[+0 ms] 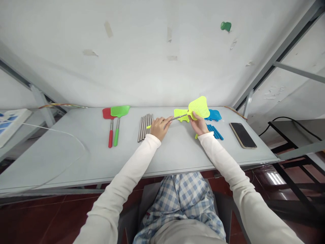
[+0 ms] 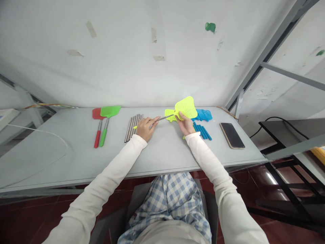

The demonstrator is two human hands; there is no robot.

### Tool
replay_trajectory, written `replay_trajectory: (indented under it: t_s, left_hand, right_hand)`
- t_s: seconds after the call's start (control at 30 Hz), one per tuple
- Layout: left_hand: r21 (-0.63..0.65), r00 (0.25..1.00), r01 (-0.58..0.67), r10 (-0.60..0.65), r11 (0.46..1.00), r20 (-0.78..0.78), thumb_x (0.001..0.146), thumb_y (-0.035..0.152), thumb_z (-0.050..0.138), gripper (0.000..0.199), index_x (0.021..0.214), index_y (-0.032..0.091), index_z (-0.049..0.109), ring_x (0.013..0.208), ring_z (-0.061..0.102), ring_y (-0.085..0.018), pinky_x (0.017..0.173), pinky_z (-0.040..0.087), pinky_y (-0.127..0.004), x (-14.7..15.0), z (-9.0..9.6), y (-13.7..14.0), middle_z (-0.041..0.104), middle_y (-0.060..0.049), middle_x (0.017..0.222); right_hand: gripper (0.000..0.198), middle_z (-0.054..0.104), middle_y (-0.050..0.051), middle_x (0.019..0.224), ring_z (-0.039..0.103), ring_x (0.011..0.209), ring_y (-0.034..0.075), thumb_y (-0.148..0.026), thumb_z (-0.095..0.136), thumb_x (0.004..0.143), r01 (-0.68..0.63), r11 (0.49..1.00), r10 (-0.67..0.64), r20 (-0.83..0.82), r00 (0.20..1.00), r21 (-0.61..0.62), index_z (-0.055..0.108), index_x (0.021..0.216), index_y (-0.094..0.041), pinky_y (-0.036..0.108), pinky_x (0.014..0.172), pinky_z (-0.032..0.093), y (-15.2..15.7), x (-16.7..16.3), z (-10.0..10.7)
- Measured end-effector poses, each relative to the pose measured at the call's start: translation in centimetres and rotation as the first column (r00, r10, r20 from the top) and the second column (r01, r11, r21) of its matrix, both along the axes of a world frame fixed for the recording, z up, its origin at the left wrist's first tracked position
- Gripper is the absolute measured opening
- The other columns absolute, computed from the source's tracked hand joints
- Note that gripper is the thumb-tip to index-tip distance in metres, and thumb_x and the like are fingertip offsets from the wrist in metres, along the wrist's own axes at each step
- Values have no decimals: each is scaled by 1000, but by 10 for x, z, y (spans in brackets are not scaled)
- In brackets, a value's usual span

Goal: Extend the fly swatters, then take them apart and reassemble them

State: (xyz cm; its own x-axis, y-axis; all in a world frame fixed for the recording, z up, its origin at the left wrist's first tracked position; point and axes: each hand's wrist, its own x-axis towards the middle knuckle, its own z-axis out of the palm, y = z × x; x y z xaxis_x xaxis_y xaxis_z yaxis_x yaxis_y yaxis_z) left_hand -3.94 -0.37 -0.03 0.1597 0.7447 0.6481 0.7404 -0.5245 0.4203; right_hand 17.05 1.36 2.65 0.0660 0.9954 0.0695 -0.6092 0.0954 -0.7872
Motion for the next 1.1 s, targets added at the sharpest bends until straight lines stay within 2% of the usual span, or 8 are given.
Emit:
replay_trajectory:
  t_s: [0.1,0.23,0.4,0.5,0.67,0.77,1.0,1.1]
  left_hand:
    - [-6,1000,-8,8,1000,-6,95,50,37,44,120,30,68,78,50,-19,80,35,-33,-1,-1,1,57,-6,78]
    - [-39,999,45,-45,998,-4,95,53,36,47,120,29,68,75,50,-18,78,37,-31,-2,-1,2,56,-5,75]
    - [-99,996,94,-93,991,16,95,52,36,47,122,29,66,72,52,-17,67,36,-27,-2,0,-2,58,-4,75]
    - [-146,991,126,-117,981,67,94,51,38,45,119,29,67,70,54,-17,61,34,-26,0,2,-6,62,-5,78]
    - [-195,969,169,-127,966,213,89,52,50,38,107,27,73,69,56,-16,63,36,-26,5,3,-10,66,-5,82]
    - [-180,971,146,-107,973,213,89,48,51,35,106,27,73,67,56,-16,63,36,-26,7,4,-11,67,-6,82]
    - [-168,975,108,-72,980,212,89,52,49,38,105,27,73,69,58,-17,65,39,-26,7,4,-15,68,-6,80]
    - [-192,990,40,-13,981,142,91,50,47,38,109,27,72,71,61,-17,65,40,-26,4,6,-21,69,-6,83]
  right_hand:
    - [15,69,0,101,59,115,16,-25,74,69,0,1000,-1,16,1000,2,65,81,-25,31,95,54,0,0,-1]
    - [15,69,1,103,59,115,16,-28,73,70,1,1000,-1,59,998,-4,64,82,-25,32,96,53,0,1,-2]
    - [25,69,-1,102,61,111,17,-33,77,65,0,999,-8,149,989,54,63,85,-27,35,101,50,-1,1,-1]
    - [25,69,-2,97,63,106,17,-35,76,66,-14,994,-7,184,983,111,62,86,-28,35,100,50,-2,-3,-3]
    - [27,69,-1,93,64,102,18,-43,73,69,-78,986,40,239,970,150,62,87,-27,35,97,51,-6,-9,-4]
    - [27,68,0,93,63,102,18,-46,70,72,-83,986,40,278,960,145,61,87,-26,35,96,52,-7,-11,-3]
    - [26,69,0,93,65,98,17,-45,73,70,-73,987,38,237,971,142,61,84,-26,35,99,50,-10,-16,-3]
    - [27,70,1,94,65,98,17,-45,75,69,-96,987,64,231,971,130,63,85,-26,35,100,49,-13,-19,-1]
